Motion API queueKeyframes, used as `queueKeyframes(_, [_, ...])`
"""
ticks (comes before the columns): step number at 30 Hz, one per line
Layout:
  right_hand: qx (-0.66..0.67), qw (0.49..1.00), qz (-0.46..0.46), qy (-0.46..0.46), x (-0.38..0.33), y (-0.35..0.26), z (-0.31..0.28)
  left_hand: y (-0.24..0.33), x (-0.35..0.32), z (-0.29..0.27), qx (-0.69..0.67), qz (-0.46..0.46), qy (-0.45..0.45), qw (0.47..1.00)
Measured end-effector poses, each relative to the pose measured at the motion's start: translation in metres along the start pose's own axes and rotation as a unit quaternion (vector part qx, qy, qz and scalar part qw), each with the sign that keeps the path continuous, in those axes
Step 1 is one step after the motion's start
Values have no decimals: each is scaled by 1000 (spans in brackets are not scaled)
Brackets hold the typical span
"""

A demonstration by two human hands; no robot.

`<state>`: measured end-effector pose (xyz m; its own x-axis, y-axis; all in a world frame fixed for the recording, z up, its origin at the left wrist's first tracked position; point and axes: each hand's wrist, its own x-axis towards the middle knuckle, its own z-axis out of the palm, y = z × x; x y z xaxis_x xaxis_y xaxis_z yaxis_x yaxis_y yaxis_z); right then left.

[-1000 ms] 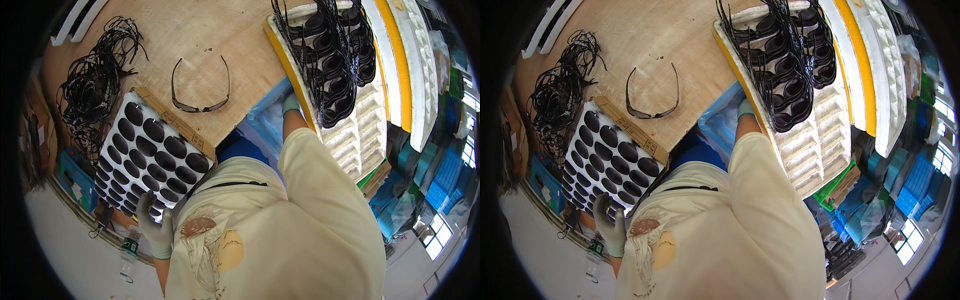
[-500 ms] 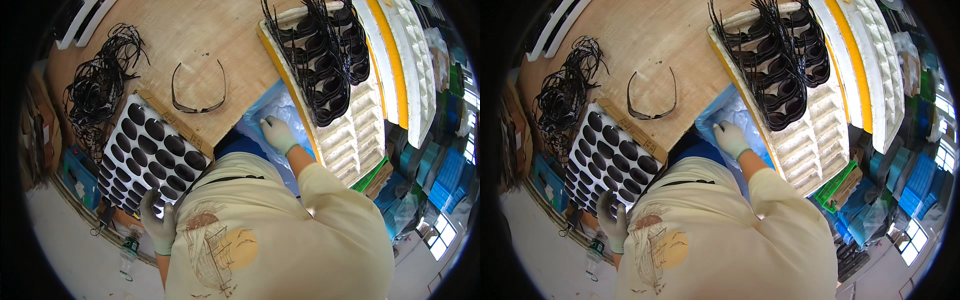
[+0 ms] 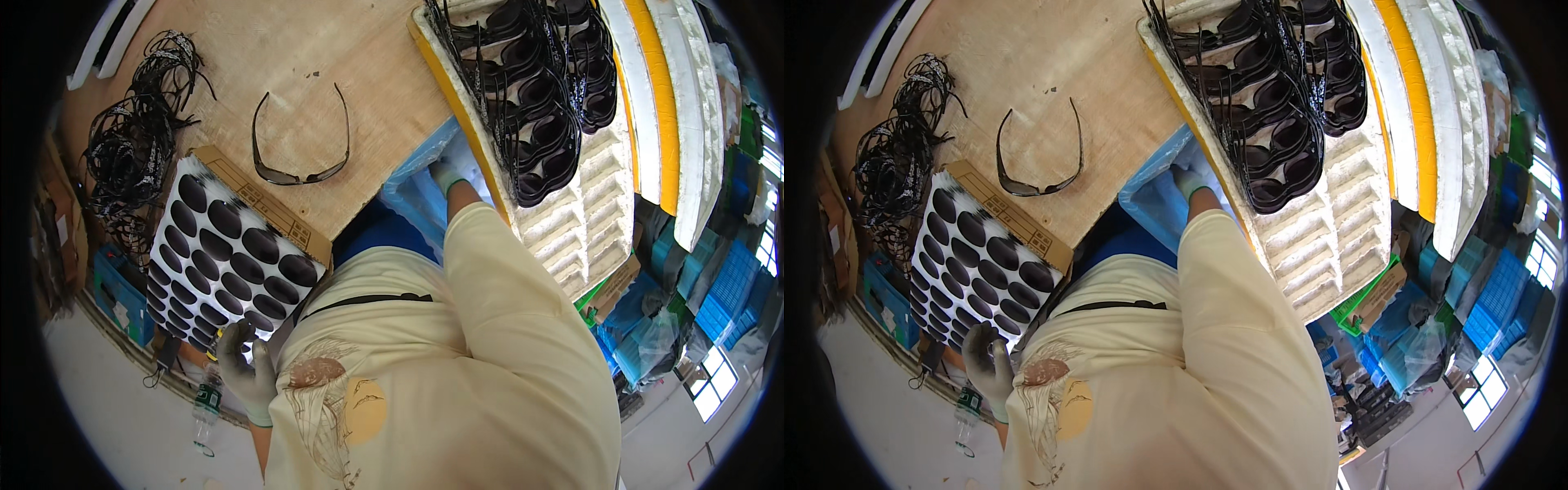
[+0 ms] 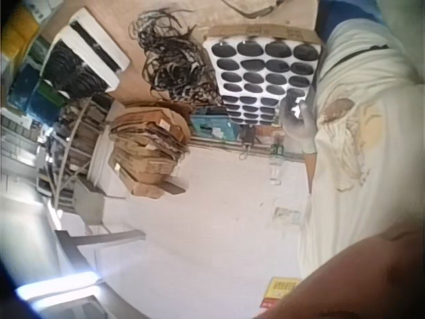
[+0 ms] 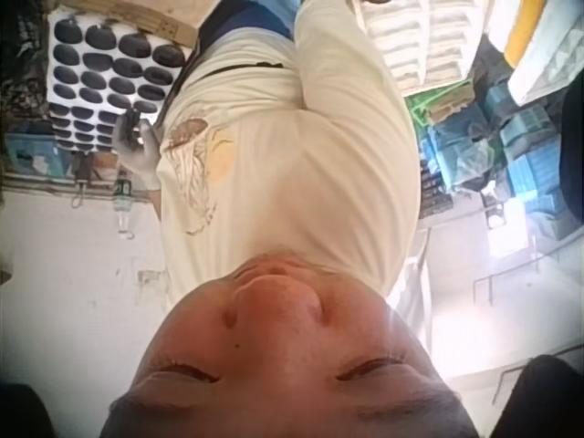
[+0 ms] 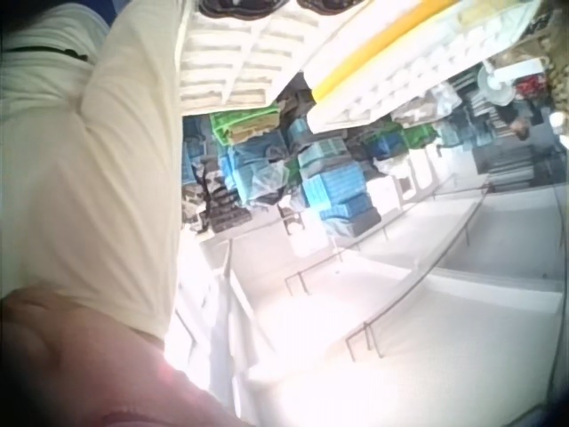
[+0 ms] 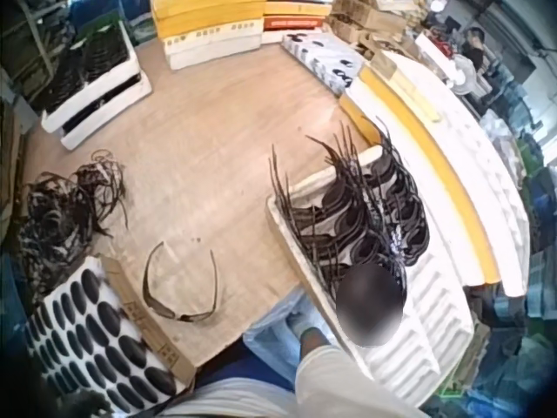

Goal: The person assembles sunglasses by inserting dark lenses into frames and attaching elastic straps. They repeatedly pick up frames and lenses from a foam tray, fit the lenses into the frame rims, and secure the straps before placing the completed units into a white tray.

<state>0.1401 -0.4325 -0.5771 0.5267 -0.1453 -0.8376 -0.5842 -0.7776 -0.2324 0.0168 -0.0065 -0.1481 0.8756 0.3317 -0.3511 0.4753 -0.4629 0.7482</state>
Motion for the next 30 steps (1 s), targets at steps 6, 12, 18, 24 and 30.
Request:
queueKeyframes(6, [-42, 977, 43, 203, -23, 3, -39, 3, 10, 2, 7, 14, -23, 1000])
queueKeyframes(12, [-70, 936, 167, 302, -88, -43, -34, 13, 20, 5, 25, 47, -36, 998])
queueKeyframes(18, [44, 985, 112, -122, -140, -43, -49, 12, 17, 6, 22, 39, -15, 999])
queueKeyframes(24, [-12, 998, -55, 38, -33, 26, -12, 9, 21, 7, -16, 25, -57, 998])
queueKeyframes(30, [71, 969, 21, 237, -92, -48, -67, 0, 13, 10, -19, 27, -44, 998])
